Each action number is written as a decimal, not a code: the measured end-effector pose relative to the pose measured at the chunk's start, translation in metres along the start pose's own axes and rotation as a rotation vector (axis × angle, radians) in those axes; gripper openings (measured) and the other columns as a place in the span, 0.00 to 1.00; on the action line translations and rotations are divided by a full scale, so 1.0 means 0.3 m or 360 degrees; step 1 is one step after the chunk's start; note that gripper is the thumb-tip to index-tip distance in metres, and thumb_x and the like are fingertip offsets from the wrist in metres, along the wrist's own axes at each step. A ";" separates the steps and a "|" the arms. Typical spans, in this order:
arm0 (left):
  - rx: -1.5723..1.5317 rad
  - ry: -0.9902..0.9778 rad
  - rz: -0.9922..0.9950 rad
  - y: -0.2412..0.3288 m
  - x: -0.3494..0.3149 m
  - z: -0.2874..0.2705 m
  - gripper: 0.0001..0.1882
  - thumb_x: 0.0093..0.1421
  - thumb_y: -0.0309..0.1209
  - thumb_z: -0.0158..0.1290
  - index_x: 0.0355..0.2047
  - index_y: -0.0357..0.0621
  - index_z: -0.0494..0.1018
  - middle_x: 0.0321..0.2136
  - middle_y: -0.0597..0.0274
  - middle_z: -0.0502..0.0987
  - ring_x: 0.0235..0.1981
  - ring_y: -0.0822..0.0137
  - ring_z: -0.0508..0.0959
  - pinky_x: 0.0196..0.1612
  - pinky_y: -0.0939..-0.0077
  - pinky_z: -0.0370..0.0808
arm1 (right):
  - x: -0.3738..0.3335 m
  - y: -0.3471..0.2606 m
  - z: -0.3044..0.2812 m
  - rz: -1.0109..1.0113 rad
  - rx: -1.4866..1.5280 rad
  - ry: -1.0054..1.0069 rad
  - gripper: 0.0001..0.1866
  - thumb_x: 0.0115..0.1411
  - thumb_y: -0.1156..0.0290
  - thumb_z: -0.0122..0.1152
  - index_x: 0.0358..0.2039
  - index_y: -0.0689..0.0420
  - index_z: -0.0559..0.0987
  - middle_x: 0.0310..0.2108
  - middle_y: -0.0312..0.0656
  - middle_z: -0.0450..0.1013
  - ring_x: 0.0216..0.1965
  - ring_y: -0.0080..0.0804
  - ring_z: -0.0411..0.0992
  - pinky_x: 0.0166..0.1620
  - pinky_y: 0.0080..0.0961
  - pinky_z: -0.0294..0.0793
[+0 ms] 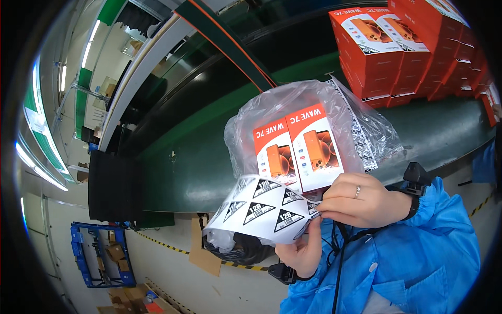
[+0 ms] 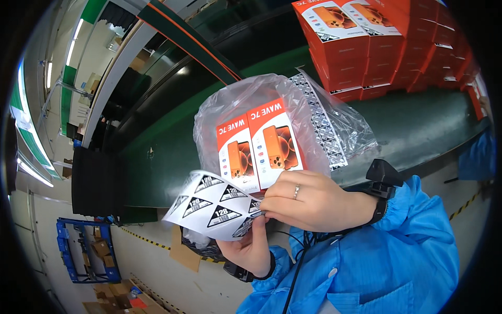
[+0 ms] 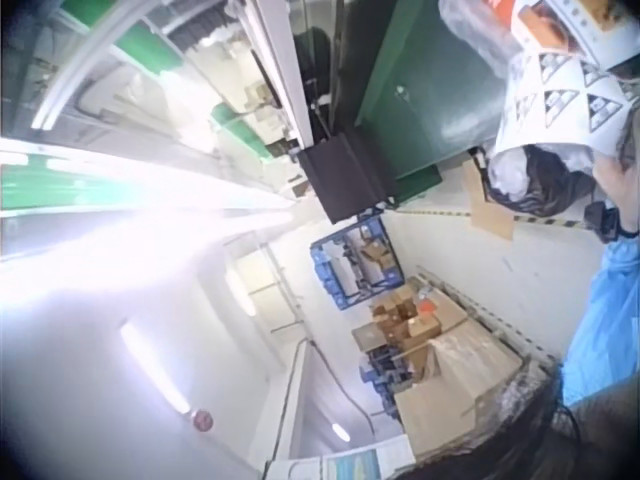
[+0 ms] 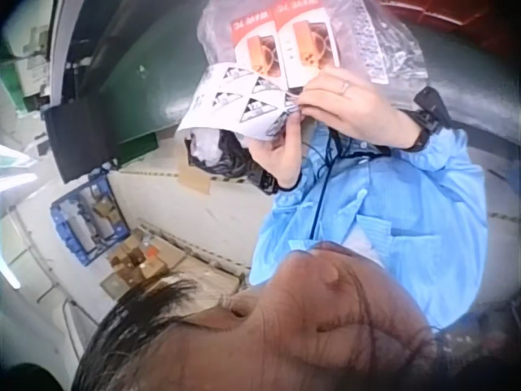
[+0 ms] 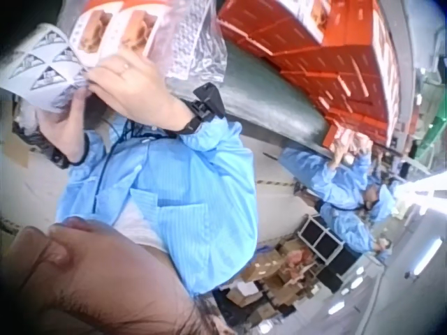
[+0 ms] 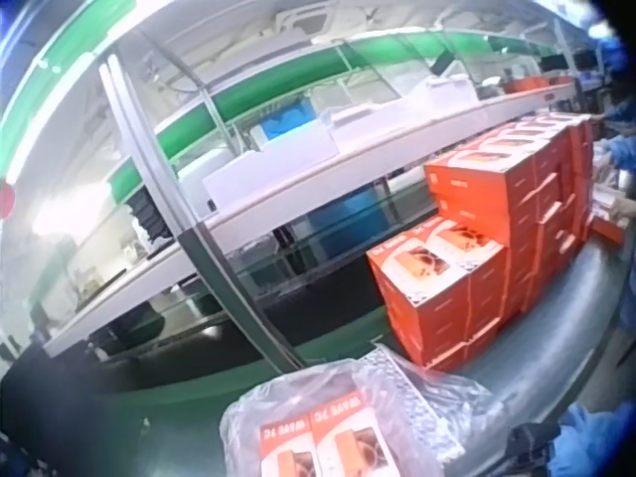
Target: Apply stickers and labels to product boxes on an assembly line.
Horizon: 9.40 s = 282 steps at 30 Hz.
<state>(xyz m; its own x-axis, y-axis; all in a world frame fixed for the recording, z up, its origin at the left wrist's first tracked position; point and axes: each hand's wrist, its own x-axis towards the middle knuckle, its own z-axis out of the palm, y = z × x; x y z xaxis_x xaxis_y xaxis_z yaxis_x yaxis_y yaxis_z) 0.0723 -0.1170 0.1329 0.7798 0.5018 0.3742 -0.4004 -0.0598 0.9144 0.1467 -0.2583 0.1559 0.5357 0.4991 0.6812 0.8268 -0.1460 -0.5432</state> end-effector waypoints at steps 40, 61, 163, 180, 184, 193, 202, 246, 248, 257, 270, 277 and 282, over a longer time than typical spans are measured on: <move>0.0510 0.0319 -0.0053 -0.147 0.080 -0.171 0.15 0.58 0.22 0.48 0.43 0.22 0.62 0.37 0.43 0.74 0.34 0.64 0.77 0.35 0.78 0.73 | 0.099 0.220 0.112 0.0864 -0.0018 -0.0732 0.09 0.48 0.71 0.62 0.22 0.62 0.72 0.16 0.41 0.70 0.20 0.27 0.72 0.24 0.24 0.68; -0.0040 -0.0057 -0.0157 -0.084 0.035 -0.132 0.07 0.52 0.13 0.53 0.33 0.29 0.71 0.31 0.50 0.75 0.29 0.66 0.79 0.32 0.78 0.77 | 0.042 0.027 0.111 0.0120 0.0004 -0.0091 0.11 0.46 0.71 0.66 0.32 0.55 0.76 0.32 0.36 0.69 0.36 0.36 0.67 0.38 0.28 0.68; -0.0325 -0.0597 -0.0153 0.118 0.190 0.154 0.26 0.64 0.38 0.39 0.57 0.32 0.56 0.54 0.50 0.64 0.54 0.59 0.67 0.55 0.60 0.65 | -0.070 -0.049 -0.383 0.0330 0.0422 0.0860 0.45 0.46 0.57 0.69 0.56 0.65 0.55 0.55 0.52 0.57 0.58 0.39 0.55 0.58 0.36 0.56; -0.0947 -0.1309 -0.0698 -0.153 0.544 0.898 0.21 0.65 0.36 0.36 0.52 0.32 0.61 0.51 0.53 0.68 0.52 0.64 0.69 0.55 0.69 0.63 | -0.138 0.182 -0.592 0.0274 -0.1122 0.0753 0.08 0.53 0.73 0.57 0.34 0.61 0.74 0.48 0.49 0.67 0.50 0.45 0.67 0.52 0.34 0.67; -0.0911 -0.1257 -0.0741 -0.156 0.549 0.851 0.20 0.65 0.35 0.37 0.51 0.32 0.62 0.51 0.53 0.68 0.52 0.65 0.69 0.55 0.69 0.62 | -0.190 0.133 -0.547 0.0363 -0.0760 0.0714 0.07 0.53 0.73 0.57 0.33 0.60 0.75 0.46 0.47 0.68 0.47 0.42 0.69 0.49 0.31 0.69; -0.0140 -0.1083 -0.0448 0.092 0.247 0.430 0.17 0.59 0.28 0.45 0.47 0.30 0.67 0.42 0.55 0.74 0.45 0.65 0.73 0.51 0.71 0.66 | -0.244 0.061 -0.432 0.0507 0.0070 0.0508 0.09 0.55 0.70 0.57 0.33 0.63 0.76 0.36 0.45 0.72 0.41 0.37 0.71 0.45 0.29 0.68; -0.0008 -0.1288 -0.0483 -0.010 0.045 0.165 0.10 0.60 0.26 0.47 0.37 0.30 0.73 0.30 0.54 0.78 0.25 0.69 0.77 0.30 0.76 0.74 | -0.256 0.047 -0.209 0.0911 0.1363 0.0455 0.12 0.60 0.75 0.53 0.43 0.67 0.72 0.40 0.38 0.70 0.44 0.22 0.67 0.48 0.22 0.67; 0.0257 -0.0412 -0.0247 -0.103 0.020 -0.169 0.05 0.54 0.17 0.53 0.33 0.32 0.73 0.32 0.53 0.76 0.32 0.69 0.75 0.34 0.81 0.71 | -0.050 0.035 0.188 0.0718 0.0711 -0.0132 0.08 0.50 0.74 0.64 0.31 0.61 0.75 0.32 0.41 0.74 0.34 0.31 0.73 0.38 0.24 0.72; 0.0328 -0.0386 -0.0249 -0.112 0.027 -0.187 0.05 0.54 0.17 0.53 0.33 0.32 0.73 0.32 0.53 0.76 0.32 0.69 0.75 0.35 0.81 0.71 | -0.032 0.046 0.204 0.0754 0.0726 -0.0168 0.08 0.50 0.75 0.64 0.30 0.61 0.75 0.32 0.41 0.74 0.34 0.31 0.73 0.37 0.24 0.72; 0.1396 -0.0267 0.0008 -0.183 0.055 -0.297 0.10 0.55 0.23 0.53 0.37 0.35 0.69 0.34 0.49 0.73 0.34 0.59 0.76 0.36 0.70 0.71 | 0.051 0.126 0.332 0.0692 0.0720 -0.0525 0.06 0.51 0.75 0.63 0.26 0.61 0.75 0.34 0.41 0.73 0.33 0.29 0.73 0.37 0.21 0.72; 0.1346 0.0108 -0.0278 -0.240 0.069 -0.389 0.07 0.57 0.25 0.50 0.35 0.33 0.68 0.25 0.48 0.73 0.26 0.55 0.76 0.28 0.67 0.70 | 0.162 0.294 0.465 0.1025 0.0267 -0.0750 0.09 0.47 0.70 0.59 0.22 0.65 0.78 0.15 0.44 0.71 0.16 0.31 0.69 0.22 0.26 0.66; 0.1336 0.0062 -0.0257 -0.234 0.084 -0.383 0.07 0.57 0.24 0.49 0.35 0.32 0.68 0.24 0.50 0.73 0.24 0.59 0.75 0.28 0.71 0.70 | 0.166 0.283 0.470 0.1024 0.0172 -0.0784 0.08 0.47 0.70 0.59 0.22 0.64 0.78 0.16 0.44 0.71 0.17 0.34 0.70 0.23 0.27 0.67; 0.1361 0.0082 -0.0257 -0.237 0.089 -0.384 0.07 0.57 0.24 0.50 0.34 0.32 0.67 0.25 0.49 0.73 0.24 0.57 0.76 0.28 0.70 0.70 | 0.162 0.284 0.476 0.1024 0.0176 -0.0776 0.08 0.46 0.71 0.59 0.22 0.63 0.78 0.16 0.45 0.71 0.18 0.36 0.70 0.24 0.28 0.67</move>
<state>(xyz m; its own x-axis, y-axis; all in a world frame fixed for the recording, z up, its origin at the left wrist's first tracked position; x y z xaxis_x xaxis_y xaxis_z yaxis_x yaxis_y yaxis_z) 0.0663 0.0000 0.0601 0.7647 0.5975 0.2415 0.2283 -0.6015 0.7656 0.2187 -0.1245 0.0727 0.7438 0.6659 -0.0573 0.3472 -0.4582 -0.8182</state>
